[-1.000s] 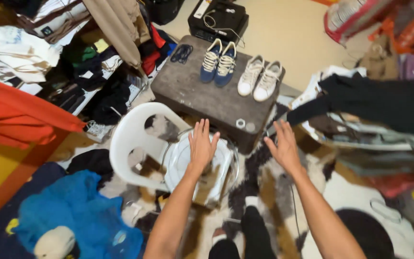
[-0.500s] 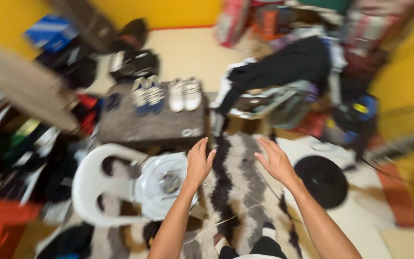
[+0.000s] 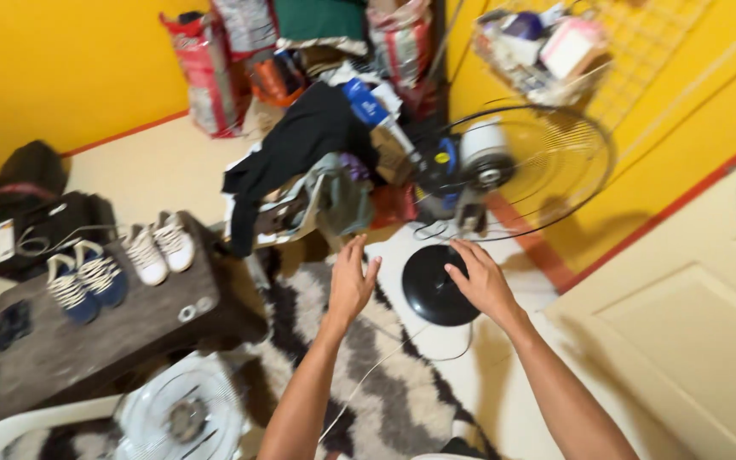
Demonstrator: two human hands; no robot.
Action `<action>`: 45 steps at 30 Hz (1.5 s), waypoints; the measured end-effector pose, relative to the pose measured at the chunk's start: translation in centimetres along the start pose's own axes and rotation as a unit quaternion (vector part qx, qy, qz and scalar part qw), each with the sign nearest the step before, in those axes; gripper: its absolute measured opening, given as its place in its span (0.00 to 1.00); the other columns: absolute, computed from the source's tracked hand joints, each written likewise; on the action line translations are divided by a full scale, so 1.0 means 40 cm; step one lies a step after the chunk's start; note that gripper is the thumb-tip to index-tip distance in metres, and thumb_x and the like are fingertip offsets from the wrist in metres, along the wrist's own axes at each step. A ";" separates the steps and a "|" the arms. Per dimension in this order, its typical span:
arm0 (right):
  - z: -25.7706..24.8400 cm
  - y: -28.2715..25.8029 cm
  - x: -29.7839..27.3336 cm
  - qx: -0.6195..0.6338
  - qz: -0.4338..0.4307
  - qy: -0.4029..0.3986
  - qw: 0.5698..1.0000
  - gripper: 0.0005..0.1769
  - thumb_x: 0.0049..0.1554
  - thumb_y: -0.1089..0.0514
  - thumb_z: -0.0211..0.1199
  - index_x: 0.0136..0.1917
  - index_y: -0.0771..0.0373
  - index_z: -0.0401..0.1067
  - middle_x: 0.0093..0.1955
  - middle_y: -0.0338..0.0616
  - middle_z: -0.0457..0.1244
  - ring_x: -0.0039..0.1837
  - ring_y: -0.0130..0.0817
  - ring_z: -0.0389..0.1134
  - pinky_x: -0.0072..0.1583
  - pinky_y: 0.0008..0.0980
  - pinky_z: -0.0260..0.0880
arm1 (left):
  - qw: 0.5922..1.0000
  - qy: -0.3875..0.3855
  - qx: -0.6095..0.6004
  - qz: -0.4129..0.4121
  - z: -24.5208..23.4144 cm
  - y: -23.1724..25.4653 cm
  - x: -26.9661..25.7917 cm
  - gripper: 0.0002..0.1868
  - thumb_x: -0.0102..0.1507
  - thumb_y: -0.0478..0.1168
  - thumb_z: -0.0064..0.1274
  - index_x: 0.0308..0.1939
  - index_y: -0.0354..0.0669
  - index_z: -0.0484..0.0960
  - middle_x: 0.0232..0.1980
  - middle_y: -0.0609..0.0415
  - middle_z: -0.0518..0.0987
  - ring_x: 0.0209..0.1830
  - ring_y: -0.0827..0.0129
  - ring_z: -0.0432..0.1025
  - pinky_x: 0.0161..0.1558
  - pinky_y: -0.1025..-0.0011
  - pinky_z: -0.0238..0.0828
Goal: The person assembles a standing electric fan by hand. They attach the front grille to the fan head, secure the motor housing onto the stand, and then attach the rear grille, completing the assembly.
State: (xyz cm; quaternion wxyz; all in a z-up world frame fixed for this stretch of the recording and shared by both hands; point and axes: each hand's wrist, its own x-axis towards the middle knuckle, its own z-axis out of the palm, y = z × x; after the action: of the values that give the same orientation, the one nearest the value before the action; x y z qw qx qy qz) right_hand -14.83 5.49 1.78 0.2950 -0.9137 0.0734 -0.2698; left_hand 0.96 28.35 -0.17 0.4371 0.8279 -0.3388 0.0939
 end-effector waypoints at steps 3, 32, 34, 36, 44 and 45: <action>-0.084 0.098 -0.008 0.000 0.003 0.012 1.000 0.25 0.58 0.56 0.64 0.66 0.66 0.69 0.64 0.55 0.65 0.67 0.53 0.66 0.66 0.42 0.66 | 0.999 -0.023 -0.030 0.003 0.116 0.084 0.033 0.28 0.67 0.46 0.54 0.68 0.36 0.70 0.67 0.37 0.72 0.67 0.43 0.66 0.66 0.55 0.61; -0.353 0.474 0.104 -0.053 0.111 0.267 0.956 0.34 0.61 0.56 0.68 0.75 0.67 0.59 0.69 0.60 0.55 0.70 0.52 0.60 0.70 0.46 0.62 | 0.979 0.196 -0.051 -0.003 0.206 0.088 0.341 0.38 0.66 0.47 0.60 0.74 0.38 0.62 0.73 0.40 0.66 0.73 0.48 0.62 0.74 0.52 0.58; -0.358 0.521 0.123 -0.014 0.129 0.264 0.956 0.43 0.60 0.55 0.69 0.79 0.67 0.51 0.74 0.64 0.49 0.74 0.54 0.55 0.73 0.47 0.58 | 0.984 0.137 -0.103 -0.038 0.198 0.076 0.352 0.43 0.65 0.51 0.60 0.79 0.41 0.57 0.78 0.40 0.61 0.78 0.46 0.57 0.75 0.51 0.54; -0.352 0.581 0.144 0.062 0.168 0.254 0.951 0.51 0.58 0.54 0.71 0.82 0.66 0.43 0.79 0.65 0.43 0.78 0.53 0.51 0.74 0.47 0.55 | 0.982 0.066 -0.148 -0.094 0.200 0.061 0.369 0.48 0.63 0.55 0.59 0.81 0.44 0.52 0.82 0.40 0.54 0.81 0.46 0.51 0.76 0.51 0.49; -0.304 0.774 0.170 0.236 0.308 0.161 0.907 0.45 0.61 0.47 0.61 0.82 0.60 0.42 0.80 0.55 0.48 0.74 0.43 0.55 0.72 0.44 0.57 | 0.957 -0.041 -0.210 -0.195 0.264 -0.046 0.356 0.45 0.64 0.63 0.46 0.81 0.51 0.51 0.81 0.45 0.54 0.80 0.52 0.51 0.74 0.56 0.50; -0.301 0.779 0.169 0.249 0.303 0.155 0.907 0.41 0.63 0.47 0.58 0.81 0.60 0.44 0.79 0.54 0.49 0.74 0.42 0.56 0.72 0.44 0.57 | 0.953 -0.043 -0.228 -0.195 0.274 -0.059 0.355 0.43 0.65 0.62 0.44 0.81 0.51 0.52 0.81 0.45 0.55 0.80 0.52 0.51 0.74 0.58 0.51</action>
State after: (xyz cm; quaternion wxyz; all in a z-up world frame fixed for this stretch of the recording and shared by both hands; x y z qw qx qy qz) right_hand -14.79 -27.89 -5.01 0.5652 -0.6910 0.3221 -0.3152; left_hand 11.63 13.84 -1.92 0.6093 0.7592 -0.2014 -0.1087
